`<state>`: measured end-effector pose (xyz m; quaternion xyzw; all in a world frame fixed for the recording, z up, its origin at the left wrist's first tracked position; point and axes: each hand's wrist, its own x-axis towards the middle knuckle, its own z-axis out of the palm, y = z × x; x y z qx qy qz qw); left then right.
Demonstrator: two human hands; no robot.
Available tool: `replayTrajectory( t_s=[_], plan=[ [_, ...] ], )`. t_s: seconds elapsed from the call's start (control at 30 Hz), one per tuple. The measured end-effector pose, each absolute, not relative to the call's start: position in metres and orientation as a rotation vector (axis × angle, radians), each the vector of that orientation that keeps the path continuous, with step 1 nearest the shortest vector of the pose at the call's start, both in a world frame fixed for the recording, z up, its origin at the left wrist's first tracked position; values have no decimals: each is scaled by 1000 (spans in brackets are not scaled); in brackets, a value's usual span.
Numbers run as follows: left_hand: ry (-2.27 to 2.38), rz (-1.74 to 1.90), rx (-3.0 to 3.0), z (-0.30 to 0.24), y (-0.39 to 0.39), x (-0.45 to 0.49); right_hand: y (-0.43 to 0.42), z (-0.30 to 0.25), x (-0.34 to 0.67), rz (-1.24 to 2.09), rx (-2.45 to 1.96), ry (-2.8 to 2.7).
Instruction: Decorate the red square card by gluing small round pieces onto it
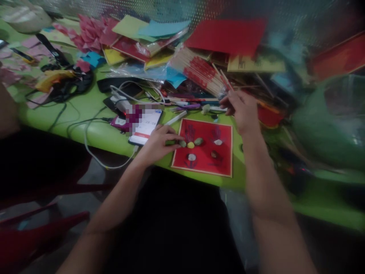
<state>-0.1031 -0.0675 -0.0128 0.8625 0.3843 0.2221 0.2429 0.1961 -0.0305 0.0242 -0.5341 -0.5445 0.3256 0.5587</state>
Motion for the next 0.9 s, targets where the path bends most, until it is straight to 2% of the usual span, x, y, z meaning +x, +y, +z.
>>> replayTrajectory(
  t_s=[0.7,0.9],
  plan=[
    [1026,681,2424,-7,-75,-98,-31,25,203,739,-1305,-1329],
    [1014,647,2424,-11,-72,-98,-47,52,207,533,-1293,-1366]
  ],
)
